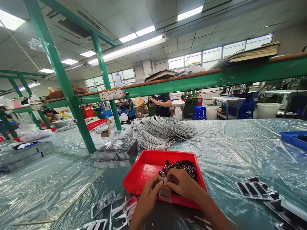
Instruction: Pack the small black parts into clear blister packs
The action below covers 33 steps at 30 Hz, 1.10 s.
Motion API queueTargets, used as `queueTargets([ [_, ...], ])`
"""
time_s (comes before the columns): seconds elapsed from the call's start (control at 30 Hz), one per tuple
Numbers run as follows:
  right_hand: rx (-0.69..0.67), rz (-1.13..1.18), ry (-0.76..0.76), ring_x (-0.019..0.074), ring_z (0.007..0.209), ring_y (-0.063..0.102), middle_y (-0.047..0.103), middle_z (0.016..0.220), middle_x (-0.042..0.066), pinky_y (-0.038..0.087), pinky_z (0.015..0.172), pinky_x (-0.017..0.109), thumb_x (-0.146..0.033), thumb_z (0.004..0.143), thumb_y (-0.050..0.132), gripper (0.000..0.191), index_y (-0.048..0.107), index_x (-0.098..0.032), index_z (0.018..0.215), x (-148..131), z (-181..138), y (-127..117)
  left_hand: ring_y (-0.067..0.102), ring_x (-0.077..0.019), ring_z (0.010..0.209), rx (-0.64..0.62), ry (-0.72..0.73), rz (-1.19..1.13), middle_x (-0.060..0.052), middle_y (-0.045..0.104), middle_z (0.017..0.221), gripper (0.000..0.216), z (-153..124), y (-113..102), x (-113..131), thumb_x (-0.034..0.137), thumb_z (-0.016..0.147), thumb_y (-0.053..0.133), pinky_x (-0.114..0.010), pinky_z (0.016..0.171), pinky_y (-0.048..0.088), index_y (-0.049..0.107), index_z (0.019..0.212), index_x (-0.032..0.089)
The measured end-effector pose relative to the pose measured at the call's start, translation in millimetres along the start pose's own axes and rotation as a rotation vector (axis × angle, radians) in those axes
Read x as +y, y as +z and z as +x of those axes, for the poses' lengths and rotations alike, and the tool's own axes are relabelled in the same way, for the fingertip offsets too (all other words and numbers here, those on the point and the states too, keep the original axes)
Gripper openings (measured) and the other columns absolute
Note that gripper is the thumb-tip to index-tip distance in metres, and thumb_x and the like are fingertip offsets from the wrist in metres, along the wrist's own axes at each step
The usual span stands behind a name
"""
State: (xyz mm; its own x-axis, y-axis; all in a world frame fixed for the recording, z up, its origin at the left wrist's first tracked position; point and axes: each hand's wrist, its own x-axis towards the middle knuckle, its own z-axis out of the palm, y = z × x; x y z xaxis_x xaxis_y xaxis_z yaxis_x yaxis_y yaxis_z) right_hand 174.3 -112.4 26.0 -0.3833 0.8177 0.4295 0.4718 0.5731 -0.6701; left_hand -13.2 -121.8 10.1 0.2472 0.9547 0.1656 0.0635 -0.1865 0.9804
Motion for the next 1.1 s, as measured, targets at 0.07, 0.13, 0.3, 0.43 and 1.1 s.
queueTargets([
  [0.07,0.011,-0.053,-0.040,0.0153,0.066,0.057,0.062,0.070,0.000,0.039,0.063,0.025,-0.030,0.086,0.063,0.014,0.060,-0.020,0.077,-0.7,-0.2,3.0,0.052,-0.0183,0.080,0.016,-0.022,-0.001,0.000,0.058,0.079,0.034,0.9,-0.4,1.1,0.054,0.077,0.064,-0.025,0.074,0.043,0.062,0.078,0.020],
  [0.13,0.041,-0.134,-0.086,0.0152,0.064,0.056,0.063,0.071,0.001,0.038,0.062,0.025,-0.023,0.085,0.060,0.010,0.059,-0.019,0.076,1.5,0.3,6.6,0.050,-0.0169,0.074,0.008,-0.026,-0.003,0.001,0.056,0.074,0.036,2.4,1.2,2.6,0.055,0.076,0.064,-0.025,0.070,0.042,0.059,0.074,0.020],
  [0.3,0.126,-0.146,-0.097,0.0148,0.062,0.055,0.062,0.069,0.001,0.039,0.061,0.026,-0.014,0.084,0.051,0.012,0.061,-0.019,0.079,10.2,2.3,7.4,0.043,-0.0144,0.063,0.148,-0.023,0.031,0.004,0.047,0.064,0.041,7.4,7.4,-2.9,0.060,0.078,0.059,-0.024,0.060,0.036,0.053,0.069,0.020],
  [0.43,0.115,-0.055,-0.078,0.0149,0.065,0.056,0.062,0.076,0.001,0.042,0.063,0.026,-0.020,0.087,0.056,0.006,0.062,-0.020,0.086,7.7,2.1,6.7,0.045,-0.0154,0.064,0.173,0.008,0.095,0.004,0.047,0.065,0.040,7.0,11.7,-7.9,0.059,0.080,0.058,-0.025,0.058,0.037,0.051,0.068,0.021],
  [1.1,0.281,-0.054,0.059,0.0214,0.082,0.062,0.066,0.092,0.007,0.047,0.076,0.035,-0.018,0.093,0.046,0.016,0.062,-0.020,0.095,19.7,3.7,10.0,0.057,-0.0256,0.096,0.522,0.542,0.883,-0.008,0.064,0.101,0.017,19.5,3.1,-15.8,0.024,0.091,0.050,-0.037,0.083,0.045,0.065,0.083,0.025],
])
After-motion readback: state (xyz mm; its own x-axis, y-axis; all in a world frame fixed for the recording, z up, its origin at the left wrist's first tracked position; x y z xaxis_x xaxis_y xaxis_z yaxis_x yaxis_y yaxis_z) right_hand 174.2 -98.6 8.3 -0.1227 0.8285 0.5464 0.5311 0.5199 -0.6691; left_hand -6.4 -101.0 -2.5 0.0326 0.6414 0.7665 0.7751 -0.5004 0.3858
